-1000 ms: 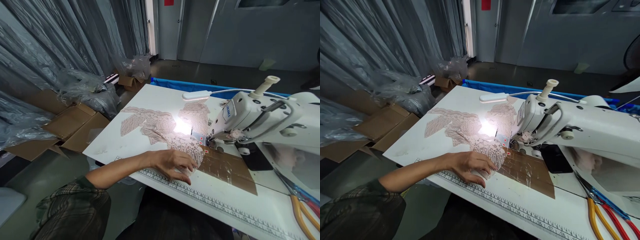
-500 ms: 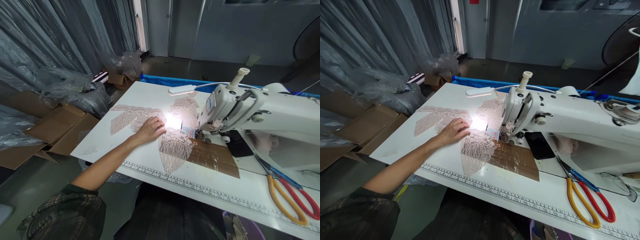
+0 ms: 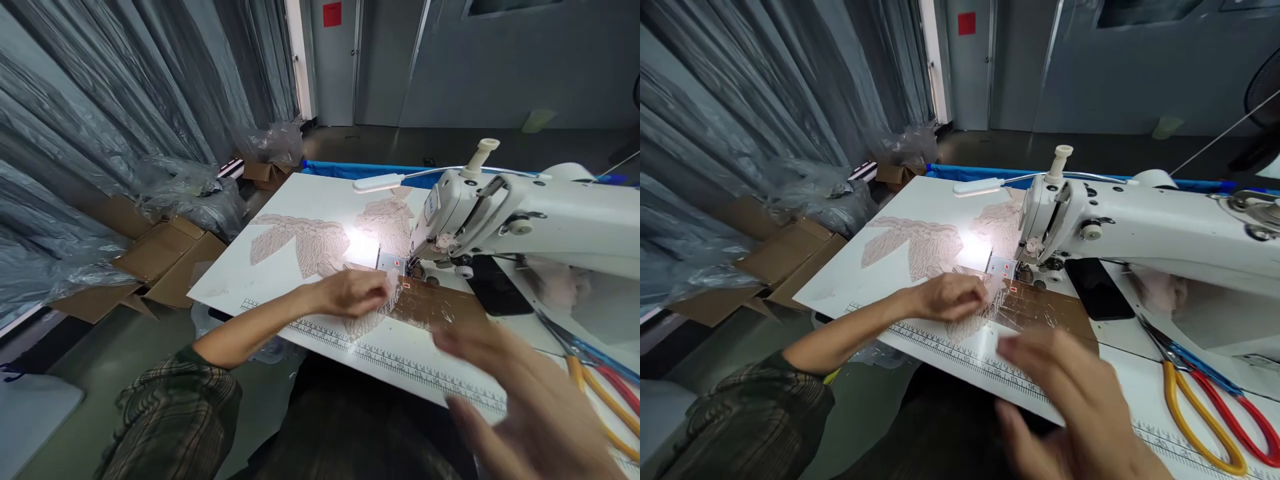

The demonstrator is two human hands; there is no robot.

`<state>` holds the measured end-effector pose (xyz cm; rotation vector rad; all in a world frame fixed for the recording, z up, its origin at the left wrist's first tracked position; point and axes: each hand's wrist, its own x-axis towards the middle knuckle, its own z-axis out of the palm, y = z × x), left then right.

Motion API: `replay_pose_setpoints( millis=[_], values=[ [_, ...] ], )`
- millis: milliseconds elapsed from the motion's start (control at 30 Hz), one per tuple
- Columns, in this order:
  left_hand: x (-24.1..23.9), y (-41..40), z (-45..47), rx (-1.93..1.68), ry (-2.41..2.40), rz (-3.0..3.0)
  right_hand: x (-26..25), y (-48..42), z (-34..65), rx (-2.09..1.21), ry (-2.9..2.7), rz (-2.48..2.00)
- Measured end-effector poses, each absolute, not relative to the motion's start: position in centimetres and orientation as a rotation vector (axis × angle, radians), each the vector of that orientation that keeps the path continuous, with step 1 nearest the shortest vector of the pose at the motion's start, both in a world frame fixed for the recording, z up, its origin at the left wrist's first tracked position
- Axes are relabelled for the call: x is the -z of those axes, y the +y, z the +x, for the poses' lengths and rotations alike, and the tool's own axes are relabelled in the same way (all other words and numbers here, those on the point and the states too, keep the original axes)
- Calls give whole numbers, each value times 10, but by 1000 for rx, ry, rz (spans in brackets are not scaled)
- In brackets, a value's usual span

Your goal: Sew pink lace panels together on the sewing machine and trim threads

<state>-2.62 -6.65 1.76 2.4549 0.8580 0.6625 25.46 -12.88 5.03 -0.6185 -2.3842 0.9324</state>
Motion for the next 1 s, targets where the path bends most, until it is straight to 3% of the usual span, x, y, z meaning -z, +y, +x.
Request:
replay_pose_setpoints(
  millis=[133, 400, 667, 800, 1000],
  values=[
    [-53, -102, 2, -655, 460, 2292, -59, -105, 237, -859, -2490, -787],
    [-94, -148, -9, -567, 387, 2017, -75, -141, 239, -1899, -2185, -574],
    [-87, -140, -16, -403, 598, 1954, -59, -127, 249, -2176, -1732, -738],
    [-75, -108, -23, -270, 660, 1976, -42, -95, 258, -1968, -1743, -907],
    [-45, -41, -47, -269, 960, 1904, -20, -38, 261, -1184, -1833, -1441]
  ],
)
